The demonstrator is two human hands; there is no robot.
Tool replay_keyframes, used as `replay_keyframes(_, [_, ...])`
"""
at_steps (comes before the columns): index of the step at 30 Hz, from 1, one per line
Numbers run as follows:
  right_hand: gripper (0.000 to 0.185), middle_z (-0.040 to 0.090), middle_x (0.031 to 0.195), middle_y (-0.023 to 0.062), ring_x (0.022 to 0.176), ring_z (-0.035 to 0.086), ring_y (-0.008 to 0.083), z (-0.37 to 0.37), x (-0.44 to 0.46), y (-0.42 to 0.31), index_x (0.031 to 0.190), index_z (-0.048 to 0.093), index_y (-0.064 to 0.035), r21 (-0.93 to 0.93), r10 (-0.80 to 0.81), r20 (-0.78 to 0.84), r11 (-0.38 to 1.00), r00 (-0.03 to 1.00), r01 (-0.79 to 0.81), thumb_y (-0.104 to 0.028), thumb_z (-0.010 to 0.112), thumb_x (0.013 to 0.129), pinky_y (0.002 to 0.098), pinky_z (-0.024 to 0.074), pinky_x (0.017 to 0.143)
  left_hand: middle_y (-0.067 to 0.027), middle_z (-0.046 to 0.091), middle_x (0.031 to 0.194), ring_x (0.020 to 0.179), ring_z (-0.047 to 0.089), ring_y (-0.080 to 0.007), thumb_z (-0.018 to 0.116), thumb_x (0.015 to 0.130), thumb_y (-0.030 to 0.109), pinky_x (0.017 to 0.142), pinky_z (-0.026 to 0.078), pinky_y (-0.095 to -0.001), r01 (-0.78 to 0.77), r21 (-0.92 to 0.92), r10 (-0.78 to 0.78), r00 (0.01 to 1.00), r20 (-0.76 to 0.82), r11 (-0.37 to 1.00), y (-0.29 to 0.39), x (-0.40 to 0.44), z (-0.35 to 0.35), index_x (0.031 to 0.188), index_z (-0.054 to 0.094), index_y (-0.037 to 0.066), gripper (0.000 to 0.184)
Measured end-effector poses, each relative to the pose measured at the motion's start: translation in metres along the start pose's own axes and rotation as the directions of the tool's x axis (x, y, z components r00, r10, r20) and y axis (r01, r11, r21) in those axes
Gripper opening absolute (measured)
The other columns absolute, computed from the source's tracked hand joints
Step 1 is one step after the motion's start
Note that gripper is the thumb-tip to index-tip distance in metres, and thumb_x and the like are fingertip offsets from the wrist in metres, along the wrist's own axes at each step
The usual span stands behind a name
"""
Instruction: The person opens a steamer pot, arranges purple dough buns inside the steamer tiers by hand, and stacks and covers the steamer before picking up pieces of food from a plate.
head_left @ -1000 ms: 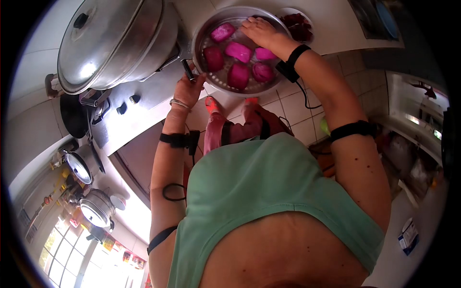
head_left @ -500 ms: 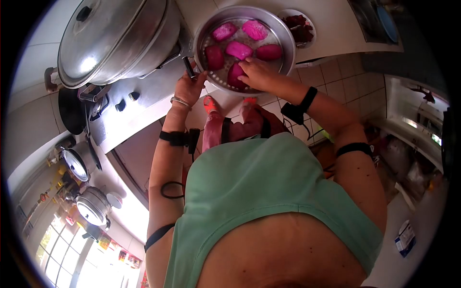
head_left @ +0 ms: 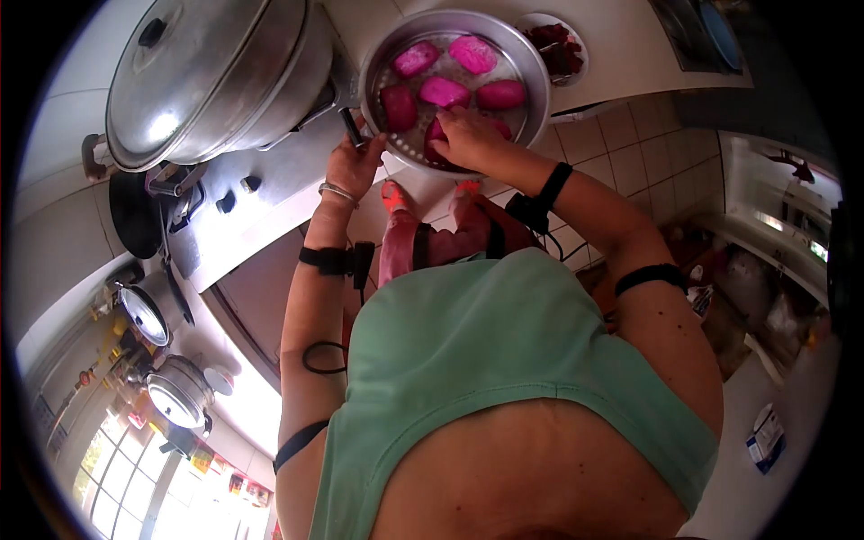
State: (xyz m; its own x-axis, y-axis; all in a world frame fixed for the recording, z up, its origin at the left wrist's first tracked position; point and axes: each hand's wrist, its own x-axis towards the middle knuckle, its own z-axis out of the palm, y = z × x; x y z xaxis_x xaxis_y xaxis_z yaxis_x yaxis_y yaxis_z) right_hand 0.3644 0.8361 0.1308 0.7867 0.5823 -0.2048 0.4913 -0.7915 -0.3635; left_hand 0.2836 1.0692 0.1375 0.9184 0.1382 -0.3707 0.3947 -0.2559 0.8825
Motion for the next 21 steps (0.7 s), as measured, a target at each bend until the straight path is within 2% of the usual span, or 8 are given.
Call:
replay_keyframes(4, [0.051, 0.064, 0.106, 0.0223, 0.1, 0.063, 0.0404, 0.005, 0.0, -0.005, 0.115, 0.059, 0.0026, -0.034, -0.038, 0.042, 0.999, 0.998, 0.04, -0.035, 0.07, 0.083, 0.0479, 0.0511, 0.089, -0.006, 0.07, 0.088, 0.071, 0.065, -0.0115, 0.067, 0.095, 0.03, 0.057, 0.05, -0.0249, 0.017, 0.027, -0.017, 1.0, 0.0, 0.999, 0.004, 0.0, 0.0, 0.145, 0.04, -0.002, 0.065])
replay_keyframes(7, [0.052, 0.065, 0.104, 0.0219, 0.1, 0.063, 0.0412, 0.001, -0.003, -0.006, 0.119, 0.059, 0.0009, 0.028, -0.099, 0.072, 0.995, 0.992, 0.098, -0.035, 0.07, 0.083, 0.0474, 0.0515, 0.089, -0.0058, 0.069, 0.087, 0.071, 0.064, -0.0114, 0.067, 0.095, 0.031, 0.057, 0.05, -0.0248, 0.012, 0.02, -0.012, 1.0, -0.006, 1.0, 0.001, 0.0, 0.0, 0.145, 0.04, -0.002, 0.065])
replay_keyframes(9, [0.052, 0.066, 0.106, 0.0221, 0.099, 0.064, 0.0403, -0.003, 0.003, 0.002, 0.121, 0.06, -0.0022, 0.054, -0.083, 0.161, 0.996, 0.983, 0.075, -0.037, 0.07, 0.084, 0.0478, 0.0521, 0.087, -0.0057, 0.069, 0.087, 0.071, 0.064, -0.0113, 0.067, 0.095, 0.031, 0.057, 0.05, -0.0247, -0.008, 0.018, 0.008, 1.0, -0.003, 1.0, 0.0, 0.004, 0.001, 0.145, 0.04, -0.001, 0.065])
replay_keyframes(13, [0.045, 0.068, 0.105, 0.0206, 0.096, 0.067, 0.0379, -0.035, 0.006, 0.035, 0.12, 0.061, -0.0059, 0.198, -0.069, 0.08, 0.979, 0.994, 0.052, -0.036, 0.068, 0.088, 0.0469, 0.053, 0.084, -0.0065, 0.071, 0.085, 0.069, 0.066, -0.0135, 0.067, 0.095, 0.033, 0.062, 0.052, -0.0269, -0.013, 0.029, 0.013, 1.0, -0.007, 1.0, -0.001, 0.001, -0.002, 0.144, 0.042, 0.0, 0.064])
replay_keyframes(14, [0.04, 0.068, 0.104, 0.0202, 0.096, 0.066, 0.0379, -0.049, 0.011, 0.039, 0.116, 0.063, -0.0051, 0.172, 0.019, 0.104, 0.984, 0.994, -0.037, -0.034, 0.068, 0.088, 0.0464, 0.0531, 0.084, -0.0073, 0.072, 0.083, 0.069, 0.069, -0.0157, 0.068, 0.094, 0.034, 0.066, 0.054, -0.0288, -0.025, 0.026, 0.025, 1.0, -0.003, 0.999, -0.001, 0.001, -0.002, 0.143, 0.044, 0.0, 0.064])
replay_keyframes(15, [0.036, 0.069, 0.104, 0.0187, 0.095, 0.067, 0.0367, -0.056, 0.016, 0.054, 0.11, 0.065, -0.005, -0.02, 0.026, 0.039, 0.999, 0.999, -0.025, -0.034, 0.068, 0.089, 0.0455, 0.0533, 0.084, -0.0073, 0.072, 0.083, 0.069, 0.069, -0.0157, 0.068, 0.094, 0.034, 0.066, 0.054, -0.0288, -0.023, 0.022, 0.023, 1.0, -0.005, 1.0, -0.001, 0.0, -0.001, 0.143, 0.044, 0.0, 0.064])
replay_keyframes(17, [0.035, 0.068, 0.106, 0.0198, 0.098, 0.066, 0.0367, -0.077, 0.016, 0.072, 0.107, 0.066, -0.0034, -0.221, -0.026, -0.022, 0.975, 0.999, 0.021, -0.033, 0.068, 0.089, 0.0453, 0.0527, 0.085, -0.0075, 0.072, 0.083, 0.069, 0.069, -0.0156, 0.067, 0.094, 0.034, 0.066, 0.054, -0.0286, -0.01, -0.018, 0.01, 1.0, 0.007, 1.0, 0.001, 0.001, 0.0, 0.143, 0.043, 0.001, 0.064])
replay_keyframes(21, [0.039, 0.068, 0.109, 0.0205, 0.103, 0.065, 0.0362, -0.089, 0.014, 0.07, 0.108, 0.065, -0.0024, -0.276, 0.097, 0.021, 0.957, 0.995, -0.087, -0.037, 0.068, 0.089, 0.0445, 0.0521, 0.089, -0.0075, 0.072, 0.082, 0.069, 0.069, -0.0154, 0.067, 0.094, 0.035, 0.066, 0.054, -0.0284, -0.012, 0.004, 0.012, 1.0, -0.013, 1.0, 0.003, -0.002, 0.001, 0.143, 0.044, 0.001, 0.064])
